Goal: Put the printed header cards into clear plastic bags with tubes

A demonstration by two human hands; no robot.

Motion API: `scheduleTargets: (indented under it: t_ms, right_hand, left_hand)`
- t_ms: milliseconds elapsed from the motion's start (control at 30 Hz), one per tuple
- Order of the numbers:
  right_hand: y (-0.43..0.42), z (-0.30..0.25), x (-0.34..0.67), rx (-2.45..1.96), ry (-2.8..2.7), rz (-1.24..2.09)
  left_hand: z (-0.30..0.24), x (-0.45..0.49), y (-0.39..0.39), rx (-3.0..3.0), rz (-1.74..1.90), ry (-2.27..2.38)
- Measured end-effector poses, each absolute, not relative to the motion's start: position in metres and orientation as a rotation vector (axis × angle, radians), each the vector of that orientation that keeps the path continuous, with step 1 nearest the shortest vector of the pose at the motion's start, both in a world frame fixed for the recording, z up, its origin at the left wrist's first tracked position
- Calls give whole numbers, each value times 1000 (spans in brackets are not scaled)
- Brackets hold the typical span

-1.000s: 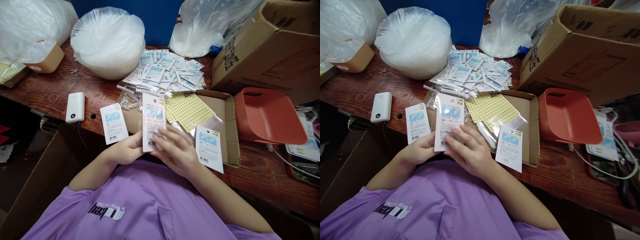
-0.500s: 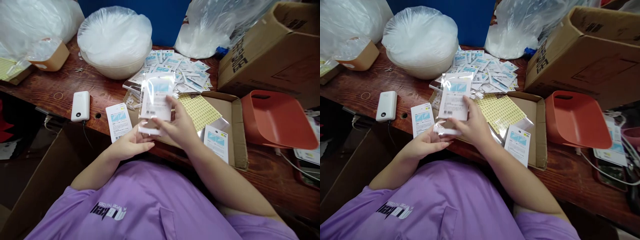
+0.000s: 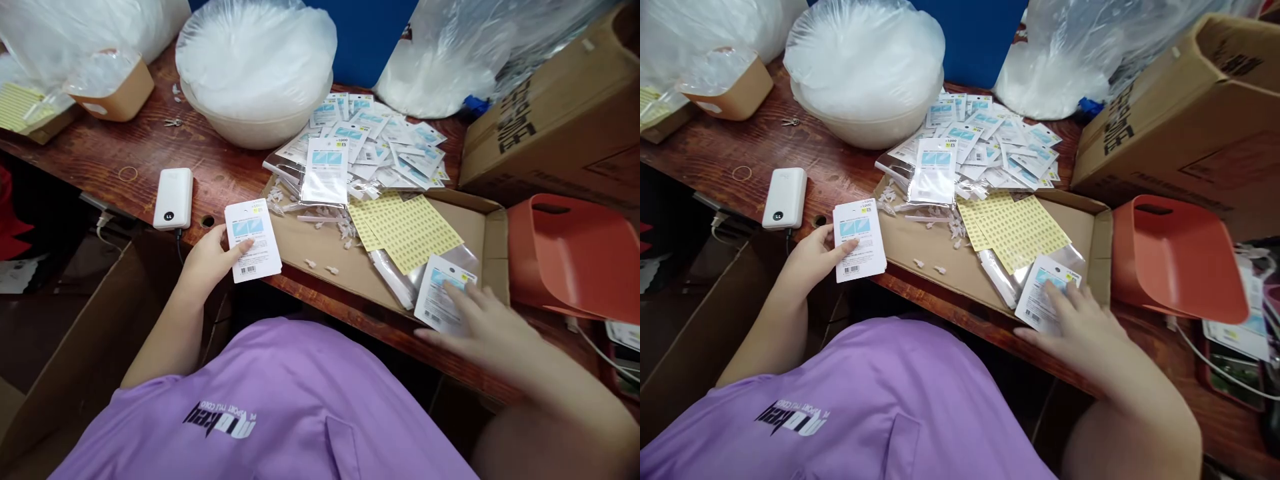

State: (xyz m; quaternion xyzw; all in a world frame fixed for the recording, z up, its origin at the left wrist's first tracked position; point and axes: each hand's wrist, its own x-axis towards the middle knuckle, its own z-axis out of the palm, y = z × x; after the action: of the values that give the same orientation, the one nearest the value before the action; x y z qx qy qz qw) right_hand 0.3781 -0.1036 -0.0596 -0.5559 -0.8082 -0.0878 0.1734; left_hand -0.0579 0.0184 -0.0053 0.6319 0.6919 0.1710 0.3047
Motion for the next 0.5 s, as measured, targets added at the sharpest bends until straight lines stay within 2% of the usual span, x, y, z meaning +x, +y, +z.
scheduleTargets:
  t_ms: [100, 267, 400, 500]
  right_hand:
    - [-133, -75, 388, -1690, -2459, -205]
    - [-157, -69, 377, -1821, -2351, -38]
    - [-162, -39, 364, -1946, -2063, -284]
    - [-155, -18, 335, -1767, -1856, -439]
  left_hand:
    - [-7, -57, 15, 1679, 518, 1835]
    - [-11, -55, 12, 1812, 539, 2025]
    - [-10, -56, 10, 1754, 517, 2138]
    - [-6, -56, 8, 1709, 551, 2176]
